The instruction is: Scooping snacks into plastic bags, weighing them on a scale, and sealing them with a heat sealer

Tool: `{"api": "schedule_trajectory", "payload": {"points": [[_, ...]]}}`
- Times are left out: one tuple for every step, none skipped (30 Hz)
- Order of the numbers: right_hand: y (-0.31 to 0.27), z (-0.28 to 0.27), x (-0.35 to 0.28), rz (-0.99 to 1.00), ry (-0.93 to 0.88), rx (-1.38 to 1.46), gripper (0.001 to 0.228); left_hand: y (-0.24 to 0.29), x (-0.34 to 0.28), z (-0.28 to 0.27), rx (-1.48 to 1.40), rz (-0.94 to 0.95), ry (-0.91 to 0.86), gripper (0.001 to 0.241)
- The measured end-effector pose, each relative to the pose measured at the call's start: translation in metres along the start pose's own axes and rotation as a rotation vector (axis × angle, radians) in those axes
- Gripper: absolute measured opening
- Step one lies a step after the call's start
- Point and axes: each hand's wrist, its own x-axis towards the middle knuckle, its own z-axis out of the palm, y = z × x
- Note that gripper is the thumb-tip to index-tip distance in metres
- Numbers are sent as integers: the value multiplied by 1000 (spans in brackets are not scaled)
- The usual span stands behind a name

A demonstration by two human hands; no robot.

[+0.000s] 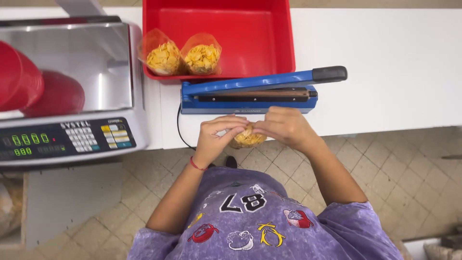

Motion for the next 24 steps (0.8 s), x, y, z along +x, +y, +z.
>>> {"api": "schedule_trajectory", "payload": {"points": [[5, -3, -7, -6, -10, 19, 8, -2, -2, 4, 7, -12, 18, 7], [10, -5, -13, 105, 5, 153, 13, -4, -4, 8, 10, -25, 50, 7], [17, -9, -18, 214, 22, 275, 21, -7, -2, 11, 11, -28, 77, 7], [21, -3, -27, 207, 15, 282, 21, -8, -2, 12, 15, -29, 89, 7], [25, 4, -36, 271, 72, 379, 22, -10, -4, 13, 4, -23, 122, 6], [28, 11, -44, 336, 129, 475, 23, -11, -5, 14, -7, -18, 155, 6], [27, 16, -44, 327, 124, 483, 23, -11, -5, 13, 1, -17, 165, 6], [26, 21, -43, 344, 183, 514, 17, -11, -6, 13, -34, -10, 168, 6], [23, 25, -44, 364, 241, 543, 11, -11, -7, 13, -72, -5, 170, 6], [24, 30, -47, 359, 235, 549, 11, -12, -11, 11, -67, -5, 179, 6], [25, 34, -48, 386, 299, 564, 9, -13, -11, 9, -88, 0, 165, 9], [27, 39, -49, 412, 363, 578, 7, -13, -12, 6, -108, 6, 151, 11], [27, 40, -48, 406, 363, 581, 7, -15, -12, 5, -104, 10, 154, 11], [28, 41, -47, 386, 404, 594, 6, -16, -13, 3, -75, 0, 169, 8], [28, 43, -46, 366, 446, 609, 6, -17, -14, 1, -45, -12, 184, 7], [31, 43, -46, 362, 446, 612, 6, -14, -9, -1, -40, -9, 186, 7], [33, 43, -47, 344, 465, 633, 5, -11, -6, -1, -13, 24, 158, 6], [35, 44, -49, 326, 483, 653, 5, -8, -3, -2, 15, 57, 130, 6], [35, 42, -47, 325, 481, 655, 5, -5, -1, 0, 15, 57, 133, 6], [35, 39, -46, 311, 479, 659, 7, -2, 1, 2, -38, 56, 104, 10], [35, 37, -43, 294, 479, 662, 8, 0, 4, 3, -91, 59, 73, 14], [37, 36, -41, 290, 479, 662, 8, 3, 6, 4, -90, 63, 74, 14], [38, 35, -40, 287, 471, 668, 8, 5, 8, 6, -133, 72, 45, 16], [40, 34, -39, 285, 463, 675, 7, 7, 9, 8, -176, 82, 16, 18]]}}
